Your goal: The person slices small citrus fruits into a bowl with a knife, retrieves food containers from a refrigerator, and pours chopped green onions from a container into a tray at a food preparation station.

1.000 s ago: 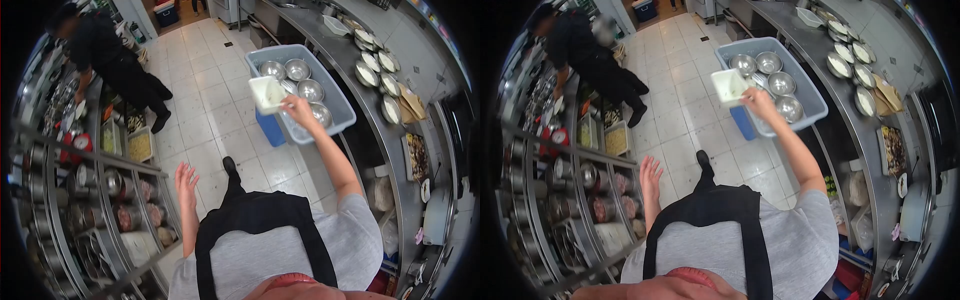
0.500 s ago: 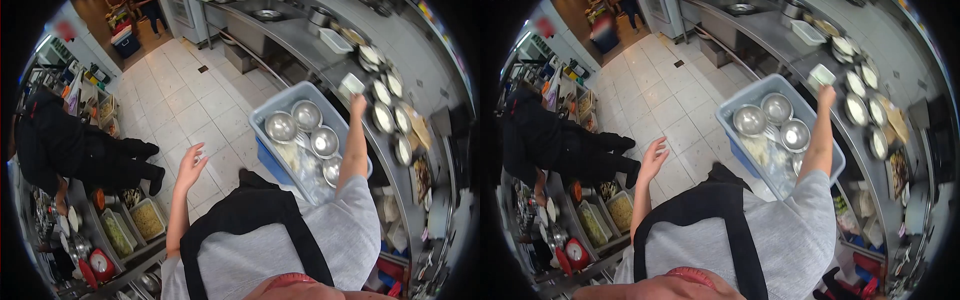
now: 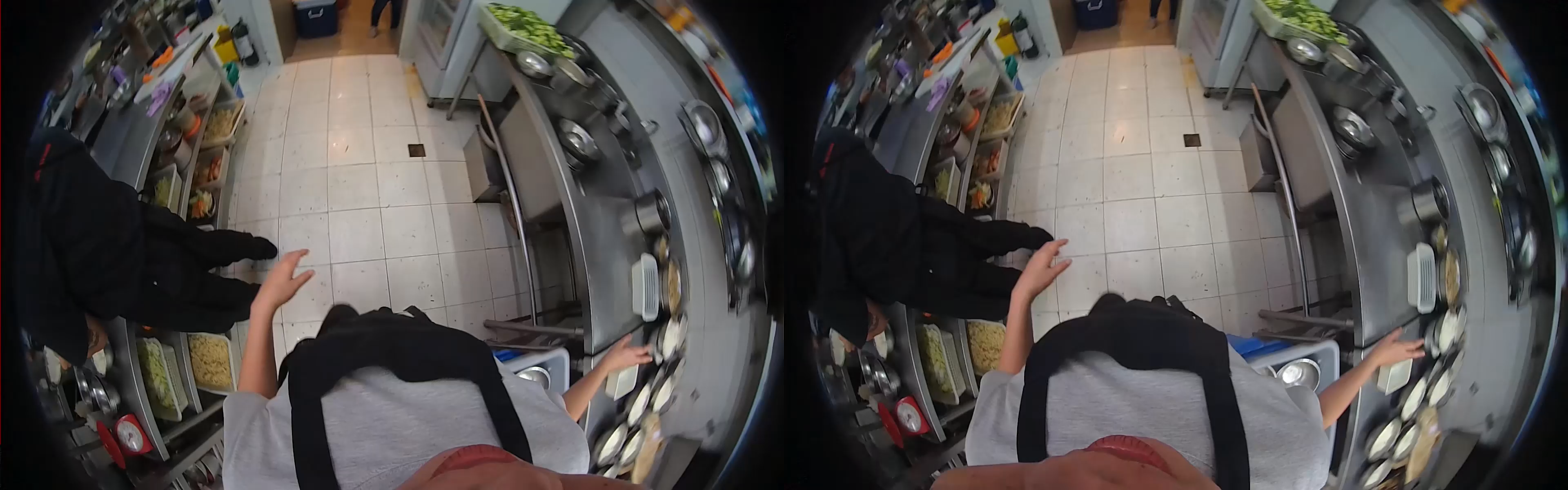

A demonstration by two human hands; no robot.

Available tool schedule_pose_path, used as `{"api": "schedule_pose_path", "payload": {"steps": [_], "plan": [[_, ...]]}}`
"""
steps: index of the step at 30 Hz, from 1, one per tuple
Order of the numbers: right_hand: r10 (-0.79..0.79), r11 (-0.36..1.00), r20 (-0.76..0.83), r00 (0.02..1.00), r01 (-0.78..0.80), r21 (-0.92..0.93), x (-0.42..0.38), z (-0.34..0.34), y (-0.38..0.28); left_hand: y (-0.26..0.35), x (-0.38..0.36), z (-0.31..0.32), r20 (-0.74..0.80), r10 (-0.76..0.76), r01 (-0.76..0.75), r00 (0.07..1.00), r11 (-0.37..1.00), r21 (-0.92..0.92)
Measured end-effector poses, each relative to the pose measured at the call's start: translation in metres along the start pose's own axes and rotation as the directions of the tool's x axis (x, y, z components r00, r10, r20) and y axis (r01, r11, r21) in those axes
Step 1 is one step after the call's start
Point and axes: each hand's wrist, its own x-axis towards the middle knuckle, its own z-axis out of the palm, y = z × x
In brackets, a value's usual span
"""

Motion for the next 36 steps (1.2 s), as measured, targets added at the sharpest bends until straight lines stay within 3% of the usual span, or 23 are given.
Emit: {"api": "schedule_pose_path", "payload": {"steps": [3,7,8,9,10,11,12,13,14,15,18,19,20,21,23,27,30,31,32,33,34,35,36], "plan": [[-0.149,0.869,-0.048,0.988,0.154,0.469,-0.01,0.088,-0.141,-0.024,0.045,-0.021,-0.049,-0.115,0.119,0.992,0.989,0.091],[-0.406,0.673,0.187,0.894,0.155,0.724,-0.08,0.148,-0.373,-0.063,0.132,-0.043,-0.001,-0.193,0.193,0.981,0.979,0.064],[-0.473,0.534,0.2,0.858,0.099,0.84,-0.104,0.149,-0.428,-0.07,0.158,-0.053,-0.002,-0.216,0.216,0.976,0.973,0.078],[-0.507,0.265,0.383,0.772,-0.284,0.922,-0.126,0.135,-0.482,-0.083,0.181,-0.059,-0.006,-0.218,0.217,0.976,0.973,0.08],[-0.575,0.272,0.491,0.654,-0.413,0.869,-0.147,0.13,-0.523,-0.098,0.207,-0.063,-0.03,-0.198,0.2,0.98,0.975,0.095],[-0.684,0.241,0.351,0.639,-0.256,0.936,-0.178,0.147,-0.549,-0.106,0.233,-0.071,-0.052,-0.176,0.181,0.983,0.978,0.105],[-0.844,0.372,0.291,0.449,0.1,0.923,-0.189,0.135,-0.574,-0.106,0.261,-0.082,-0.012,-0.217,0.216,0.976,0.968,0.131],[-0.884,0.391,0.38,0.272,-0.016,0.92,-0.217,0.146,-0.593,-0.107,0.291,-0.091,-0.019,-0.212,0.212,0.977,0.97,0.12],[-0.883,0.469,0.467,-0.037,-0.057,0.882,-0.236,0.162,-0.607,-0.109,0.326,-0.099,0.051,-0.175,0.167,0.983,0.978,0.127],[-0.875,0.46,0.422,-0.238,-0.134,0.878,-0.241,0.17,-0.621,-0.111,0.362,-0.106,0.121,-0.138,0.121,0.983,0.984,0.133],[-0.625,0.771,0.656,-0.423,-0.206,0.602,-0.246,0.203,-0.632,-0.09,0.47,-0.133,0.171,0.095,-0.126,0.981,0.976,0.177],[-0.602,0.77,0.673,-0.429,-0.09,0.632,-0.294,0.277,-0.595,-0.077,0.504,-0.145,0.229,0.125,-0.159,0.965,0.978,0.137],[-0.752,0.424,0.488,-0.443,0.242,0.873,-0.349,0.356,-0.547,-0.067,0.538,-0.158,0.281,0.158,-0.191,0.947,0.977,0.096],[-0.61,0.662,0.734,-0.298,0.317,0.679,-0.372,0.396,-0.515,-0.061,0.573,-0.166,0.282,0.161,-0.199,0.946,0.974,0.109],[-0.232,0.923,0.901,-0.367,0.21,0.323,-0.322,0.389,-0.542,-0.061,0.639,-0.185,0.214,0.332,-0.348,0.919,0.937,0.04],[-0.029,0.993,0.92,-0.391,0.094,0.071,-0.268,0.443,-0.644,-0.122,0.767,-0.191,0.043,0.16,-0.144,0.986,0.956,-0.255],[-0.216,0.976,0.924,-0.314,-0.108,0.191,-0.258,0.555,-0.754,-0.26,0.826,-0.173,-0.052,-0.026,0.026,0.998,1.0,-0.001],[-0.321,0.938,0.913,-0.253,-0.215,0.27,-0.253,0.589,-0.811,-0.3,0.827,-0.178,0.083,-0.282,0.261,0.956,0.945,0.198],[-0.26,0.963,0.965,-0.038,-0.081,0.257,-0.231,0.587,-0.905,-0.373,0.822,-0.169,0.126,-0.329,0.279,0.936,0.91,0.306],[-0.372,0.92,0.897,-0.239,0.035,0.391,-0.149,0.522,-1.018,-0.429,0.824,-0.17,0.32,-0.545,0.332,0.775,0.782,0.528],[-0.657,0.728,0.73,-0.19,0.096,0.679,-0.133,0.538,-1.09,-0.446,0.81,-0.183,0.303,-0.682,0.487,0.665,0.705,0.516],[-0.67,0.742,0.742,0.02,0.027,0.67,-0.132,0.557,-1.158,-0.477,0.795,-0.19,0.256,-0.568,0.401,0.782,0.773,0.492],[-0.73,0.656,0.683,-0.037,-0.32,0.684,-0.111,0.559,-1.224,-0.469,0.778,-0.209,0.23,-0.517,0.368,0.825,0.799,0.476]]}}
